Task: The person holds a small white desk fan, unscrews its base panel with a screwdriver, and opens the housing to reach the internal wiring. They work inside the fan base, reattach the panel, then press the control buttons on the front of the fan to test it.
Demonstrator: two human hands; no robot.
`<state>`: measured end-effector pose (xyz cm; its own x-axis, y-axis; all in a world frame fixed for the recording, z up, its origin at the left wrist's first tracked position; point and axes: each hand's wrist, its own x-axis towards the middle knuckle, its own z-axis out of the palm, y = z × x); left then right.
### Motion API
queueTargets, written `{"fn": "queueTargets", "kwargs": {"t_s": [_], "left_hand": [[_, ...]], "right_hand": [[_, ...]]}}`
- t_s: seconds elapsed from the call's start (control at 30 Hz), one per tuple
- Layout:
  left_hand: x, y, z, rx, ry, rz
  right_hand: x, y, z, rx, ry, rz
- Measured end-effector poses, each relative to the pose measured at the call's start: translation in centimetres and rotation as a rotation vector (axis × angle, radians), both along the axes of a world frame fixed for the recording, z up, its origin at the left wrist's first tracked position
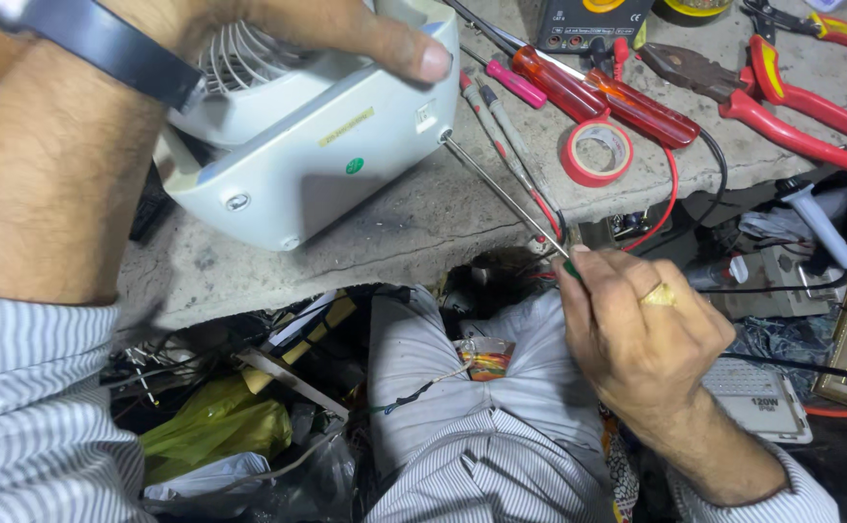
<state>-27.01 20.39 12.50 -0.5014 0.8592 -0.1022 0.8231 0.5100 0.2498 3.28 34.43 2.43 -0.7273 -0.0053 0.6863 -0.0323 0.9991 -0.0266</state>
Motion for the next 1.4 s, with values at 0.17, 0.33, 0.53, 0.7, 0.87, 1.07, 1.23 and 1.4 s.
{"fn": "queueTargets", "kwargs": {"t_s": [0.17,0.33,0.53,0.7,0.87,1.07,1.23,1.4], "left_hand": [[-1.0,0.3,-3.1,0.249,-0.025,-0.405],[-1.8,0.0,-3.8,0.274,-0.027,-0.388],[-1.8,-0.1,-4.2,0.097,-0.132,-0.155],[-1.4,0.0,-3.7,-0.031,-0.036,-0.098],[-1.5,-0.2,-3.7,0.094,-0.036,-0.2],[-2.5,-0.7,-4.7,0.095,0.04,-0.262],[-2.6,-0.7,-4.9,0.22,0.056,-0.377],[-2.3,-0.4,-4.3,0.14,0.026,-0.254]], "right_hand": [[-0.8,1.0,-0.3,0.159,-0.087,-0.08],[-1.9,0.9,-0.5,-0.188,-0.365,-0.305],[-1.0,-0.1,-0.4,-0.3,-0.143,-0.067],[-1.4,-0.2,-1.1,-0.032,-0.325,-0.296],[-1.3,-0.8,-0.3,-0.297,-0.184,-0.061],[-2.0,-0.9,-0.3,-0.017,-0.416,-0.365],[-1.6,-1.3,0.1,-0.217,-0.233,-0.106],[-1.9,-1.1,0.3,-0.125,-0.238,-0.148]]}}
